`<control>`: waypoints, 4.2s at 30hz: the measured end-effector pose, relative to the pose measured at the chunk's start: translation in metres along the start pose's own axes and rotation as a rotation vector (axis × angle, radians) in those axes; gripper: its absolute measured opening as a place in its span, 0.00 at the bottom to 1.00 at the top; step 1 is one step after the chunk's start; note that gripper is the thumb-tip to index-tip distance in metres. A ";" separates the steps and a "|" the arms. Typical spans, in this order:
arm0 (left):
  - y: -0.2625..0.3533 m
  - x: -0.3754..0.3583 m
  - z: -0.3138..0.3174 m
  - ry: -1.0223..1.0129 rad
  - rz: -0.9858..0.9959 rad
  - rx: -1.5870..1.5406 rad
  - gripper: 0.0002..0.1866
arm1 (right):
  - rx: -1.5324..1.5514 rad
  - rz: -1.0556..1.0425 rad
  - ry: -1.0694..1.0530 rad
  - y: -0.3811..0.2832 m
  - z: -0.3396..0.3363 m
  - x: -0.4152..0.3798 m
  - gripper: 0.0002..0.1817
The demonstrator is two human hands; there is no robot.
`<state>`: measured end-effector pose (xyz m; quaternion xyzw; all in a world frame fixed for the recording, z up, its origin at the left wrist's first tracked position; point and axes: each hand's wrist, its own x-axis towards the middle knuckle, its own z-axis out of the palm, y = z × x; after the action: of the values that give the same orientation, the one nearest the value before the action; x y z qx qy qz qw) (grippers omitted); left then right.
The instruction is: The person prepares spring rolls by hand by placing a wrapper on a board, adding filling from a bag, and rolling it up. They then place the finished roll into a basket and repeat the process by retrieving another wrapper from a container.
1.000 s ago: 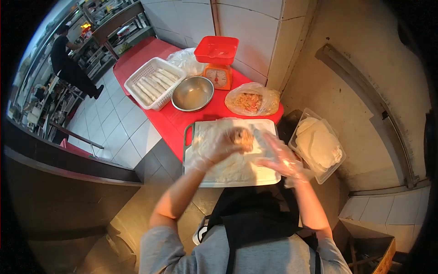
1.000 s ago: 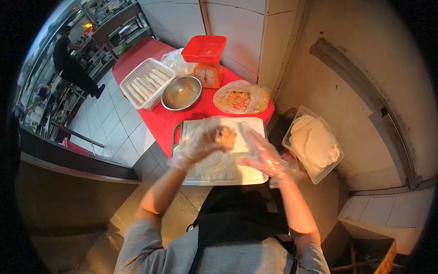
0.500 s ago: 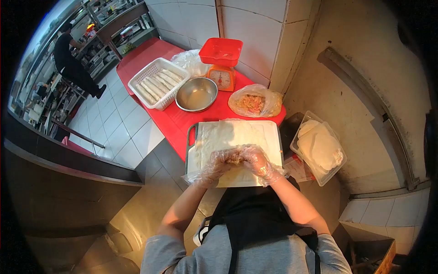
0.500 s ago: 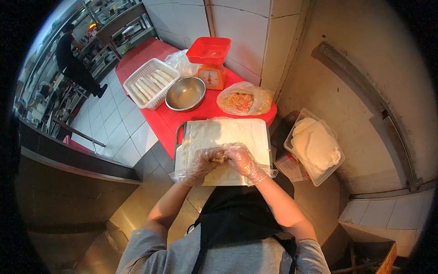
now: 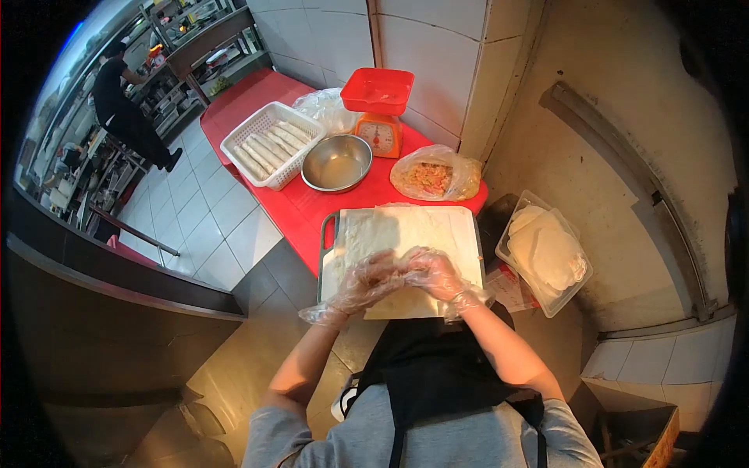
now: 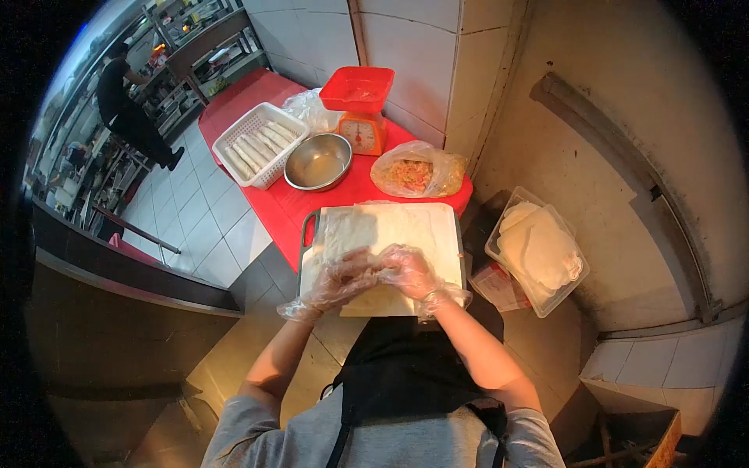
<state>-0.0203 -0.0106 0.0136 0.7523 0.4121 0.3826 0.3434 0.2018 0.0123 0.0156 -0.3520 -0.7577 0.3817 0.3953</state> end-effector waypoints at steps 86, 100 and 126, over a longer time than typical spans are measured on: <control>0.004 -0.044 -0.062 0.164 0.082 0.366 0.17 | -0.385 -0.175 -0.320 -0.025 0.041 0.042 0.11; -0.003 -0.065 -0.071 0.216 -0.025 0.452 0.13 | -0.551 -0.127 -0.304 -0.019 0.058 0.041 0.15; 0.000 -0.036 -0.052 0.080 0.219 0.352 0.17 | -0.532 -0.245 -0.271 -0.002 0.058 0.025 0.12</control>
<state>-0.0782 -0.0316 0.0271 0.8252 0.4016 0.3692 0.1464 0.1400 0.0146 0.0022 -0.2953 -0.9132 0.1634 0.2282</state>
